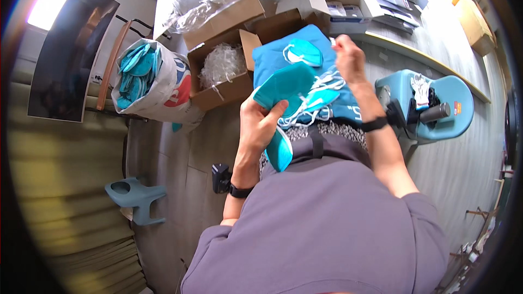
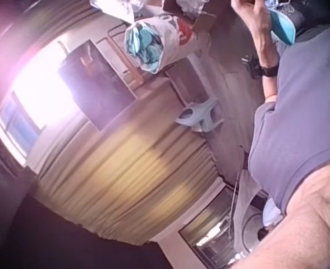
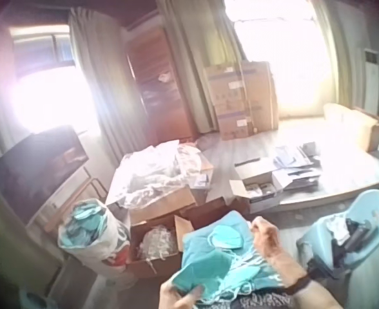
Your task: Taking medical masks out of individual plastic packets and organizing them into stacks.
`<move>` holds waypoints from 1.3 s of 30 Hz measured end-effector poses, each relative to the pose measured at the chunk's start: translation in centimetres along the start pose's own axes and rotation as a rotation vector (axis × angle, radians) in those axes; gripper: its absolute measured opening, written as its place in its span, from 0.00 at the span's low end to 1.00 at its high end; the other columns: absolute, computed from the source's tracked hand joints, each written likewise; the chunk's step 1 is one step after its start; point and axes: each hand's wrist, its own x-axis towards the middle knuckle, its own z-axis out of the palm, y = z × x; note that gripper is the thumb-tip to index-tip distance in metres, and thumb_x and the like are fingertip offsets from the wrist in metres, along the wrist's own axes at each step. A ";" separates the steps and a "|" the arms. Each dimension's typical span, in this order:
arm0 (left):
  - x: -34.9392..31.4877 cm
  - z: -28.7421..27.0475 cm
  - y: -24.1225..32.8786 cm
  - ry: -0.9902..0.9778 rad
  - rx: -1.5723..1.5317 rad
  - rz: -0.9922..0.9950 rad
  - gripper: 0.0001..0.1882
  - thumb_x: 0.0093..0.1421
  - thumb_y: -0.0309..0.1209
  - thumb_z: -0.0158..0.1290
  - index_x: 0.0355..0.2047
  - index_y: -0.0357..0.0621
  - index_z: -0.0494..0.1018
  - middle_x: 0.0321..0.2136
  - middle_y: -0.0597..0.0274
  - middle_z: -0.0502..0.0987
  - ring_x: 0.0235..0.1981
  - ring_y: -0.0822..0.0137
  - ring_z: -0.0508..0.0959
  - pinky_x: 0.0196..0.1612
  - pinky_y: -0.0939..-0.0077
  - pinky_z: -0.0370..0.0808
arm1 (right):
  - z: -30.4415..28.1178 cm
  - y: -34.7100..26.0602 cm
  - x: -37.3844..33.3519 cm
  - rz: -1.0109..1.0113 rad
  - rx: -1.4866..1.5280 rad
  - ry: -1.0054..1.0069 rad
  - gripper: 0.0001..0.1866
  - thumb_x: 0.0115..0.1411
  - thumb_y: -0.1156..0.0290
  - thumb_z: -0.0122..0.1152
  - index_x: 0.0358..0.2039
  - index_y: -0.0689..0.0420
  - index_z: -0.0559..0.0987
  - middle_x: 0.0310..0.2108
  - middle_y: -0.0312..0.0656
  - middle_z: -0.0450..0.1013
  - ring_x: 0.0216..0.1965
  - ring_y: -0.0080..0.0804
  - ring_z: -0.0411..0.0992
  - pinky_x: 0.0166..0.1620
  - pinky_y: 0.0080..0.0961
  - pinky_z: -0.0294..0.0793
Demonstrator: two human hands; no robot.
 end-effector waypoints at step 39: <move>0.3 0.0 -1.8 -0.228 -0.867 -0.626 0.08 0.68 0.36 0.52 0.36 0.45 0.71 0.16 0.75 0.64 0.13 0.85 0.55 0.20 0.86 0.52 | -0.7 -7.5 -1.9 0.136 1.234 -0.406 0.04 0.65 0.76 0.58 0.32 0.61 0.76 0.29 0.37 0.75 0.36 0.25 0.76 0.45 0.24 0.76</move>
